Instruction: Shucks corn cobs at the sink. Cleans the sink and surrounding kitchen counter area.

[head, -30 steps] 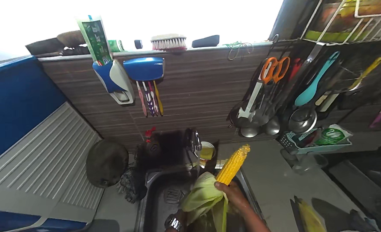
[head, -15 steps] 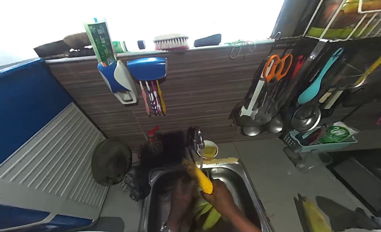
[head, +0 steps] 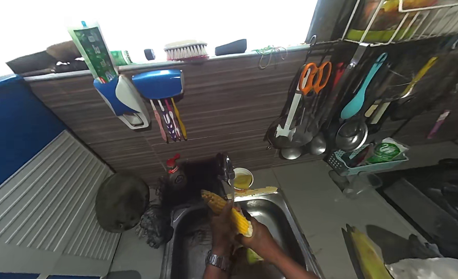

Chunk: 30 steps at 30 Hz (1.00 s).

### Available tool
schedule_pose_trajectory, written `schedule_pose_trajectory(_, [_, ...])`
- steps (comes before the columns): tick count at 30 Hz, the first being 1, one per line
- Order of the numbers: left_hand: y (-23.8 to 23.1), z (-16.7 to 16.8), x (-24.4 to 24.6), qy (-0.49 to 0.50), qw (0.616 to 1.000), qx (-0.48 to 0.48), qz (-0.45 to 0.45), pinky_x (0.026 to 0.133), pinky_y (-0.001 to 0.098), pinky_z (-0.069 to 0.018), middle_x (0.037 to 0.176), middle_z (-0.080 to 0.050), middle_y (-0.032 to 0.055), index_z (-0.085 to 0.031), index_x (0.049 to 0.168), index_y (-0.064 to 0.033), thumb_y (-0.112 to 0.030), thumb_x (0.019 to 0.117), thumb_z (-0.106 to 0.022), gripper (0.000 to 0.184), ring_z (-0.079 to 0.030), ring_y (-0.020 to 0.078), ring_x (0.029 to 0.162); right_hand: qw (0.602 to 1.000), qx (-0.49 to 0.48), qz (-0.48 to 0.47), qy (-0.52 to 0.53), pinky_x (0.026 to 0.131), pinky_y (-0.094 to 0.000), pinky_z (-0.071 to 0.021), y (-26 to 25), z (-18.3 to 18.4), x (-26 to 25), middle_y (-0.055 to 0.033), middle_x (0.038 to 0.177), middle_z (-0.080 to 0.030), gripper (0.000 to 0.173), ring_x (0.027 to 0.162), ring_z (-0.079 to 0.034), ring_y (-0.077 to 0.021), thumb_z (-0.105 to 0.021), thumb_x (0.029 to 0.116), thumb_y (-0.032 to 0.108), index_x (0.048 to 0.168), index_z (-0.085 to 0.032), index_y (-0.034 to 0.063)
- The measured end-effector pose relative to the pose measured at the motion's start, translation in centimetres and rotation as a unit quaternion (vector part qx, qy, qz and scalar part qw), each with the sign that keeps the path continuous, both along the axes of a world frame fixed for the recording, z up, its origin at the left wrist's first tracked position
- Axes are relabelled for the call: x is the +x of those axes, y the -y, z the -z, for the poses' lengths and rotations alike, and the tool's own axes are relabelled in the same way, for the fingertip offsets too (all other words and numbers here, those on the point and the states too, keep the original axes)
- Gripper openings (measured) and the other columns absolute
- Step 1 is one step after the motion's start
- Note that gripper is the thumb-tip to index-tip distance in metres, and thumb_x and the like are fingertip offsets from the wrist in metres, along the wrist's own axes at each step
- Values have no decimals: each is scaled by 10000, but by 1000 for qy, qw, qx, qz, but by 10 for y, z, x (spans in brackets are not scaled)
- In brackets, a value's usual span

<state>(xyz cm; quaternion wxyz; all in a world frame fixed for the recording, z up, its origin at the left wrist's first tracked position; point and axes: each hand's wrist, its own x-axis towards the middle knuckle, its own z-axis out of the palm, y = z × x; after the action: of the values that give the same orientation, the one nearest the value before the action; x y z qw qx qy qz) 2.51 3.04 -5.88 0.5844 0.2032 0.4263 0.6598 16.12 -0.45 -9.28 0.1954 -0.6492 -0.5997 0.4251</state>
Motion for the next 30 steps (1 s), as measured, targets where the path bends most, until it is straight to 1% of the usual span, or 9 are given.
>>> schedule_pose_trajectory(3, [-10, -7, -6, 18, 1000, -19, 9, 648, 426, -623, 803, -683, 197, -580, 1136, 79, -202, 962, -694, 349, -697, 273, 676, 998, 37, 3, -46, 968, -445, -575, 5, 4, -3, -105, 1128, -730, 752, 1043, -711, -205, -805, 803, 467, 1392, -577, 59])
schedule_pose_trajectory(7, [4, 5, -24, -114, 983, 22, 140, 824, 407, -623, 1004, -726, 173, -521, 1263, 84, -483, 1040, -498, 610, -729, 239, 907, 983, -1, 42, -180, 980, -387, -573, 10, -13, -9, -78, 1139, -731, 645, 1055, -703, -153, -859, 789, 329, 1326, -623, 61])
schedule_pose_trajectory(9, [20, 1, -26, -255, 949, 9, 184, 894, 336, -580, 1079, -692, 128, -563, 1292, 61, -416, 1105, -274, 588, -676, 138, 979, 968, -2, 71, -243, 937, -359, -598, 10, -17, -13, -52, 1104, -743, 558, 1015, -715, -128, -850, 798, 284, 1277, -656, 73])
schedule_pose_trajectory(11, [26, 4, -26, -331, 927, -16, 176, 978, 328, -541, 1157, -684, 146, -605, 1297, 37, -369, 1127, -226, 581, -657, 126, 1064, 961, -6, 85, -264, 870, -374, -617, 5, -15, -16, -47, 1030, -750, 497, 942, -727, -140, -845, 791, 297, 1207, -679, 80])
schedule_pose_trajectory(15, [39, 35, -27, -440, 879, -4, 184, 1126, 395, -431, 1337, -608, 257, -544, 1367, 109, -81, 1059, -422, 382, -578, 273, 1267, 960, 8, 55, -275, 863, -355, -618, 6, -23, -16, -43, 1009, -755, 438, 924, -729, -132, -831, 805, 259, 1172, -696, 62])
schedule_pose_trajectory(20, [57, 91, -20, -344, 915, -121, 172, 1040, 434, -491, 1221, -672, 182, -642, 1271, 13, -215, 1062, -483, 348, -624, 245, 1160, 971, 22, 53, -230, 814, -342, -616, 16, -6, -16, -25, 929, -750, 429, 857, -722, -115, -865, 765, 343, 1076, -722, 84])
schedule_pose_trajectory(22, [53, 89, -19, -362, 900, -111, 216, 1051, 404, -491, 1234, -672, 163, -641, 1279, -3, -213, 1060, -490, 338, -623, 224, 1173, 980, 17, 46, -192, 890, -388, -599, 12, 5, -9, -71, 1052, -732, 618, 963, -711, -151, -878, 748, 414, 1217, -660, 76])
schedule_pose_trajectory(25, [50, 90, -20, -454, 848, -55, 269, 1052, 386, -505, 1218, -695, 119, -671, 1259, -53, -237, 1038, -534, 318, -643, 190, 1162, 974, -30, 0, -225, 1077, -392, -520, 4, 0, 3, -97, 1424, -591, 960, 1264, -603, -164, -871, 769, 405, 1559, -401, 128])
schedule_pose_trajectory(30, [38, 98, -20, -519, 786, -61, 330, 1101, 498, -452, 1347, -635, 177, -593, 1384, -32, -298, 1046, -541, 434, -596, 284, 1267, 953, -63, 39, -294, 889, -357, -613, 5, -8, 3, -75, 1095, -743, 492, 982, -722, -155, -816, 788, 160, 1248, -677, 51])
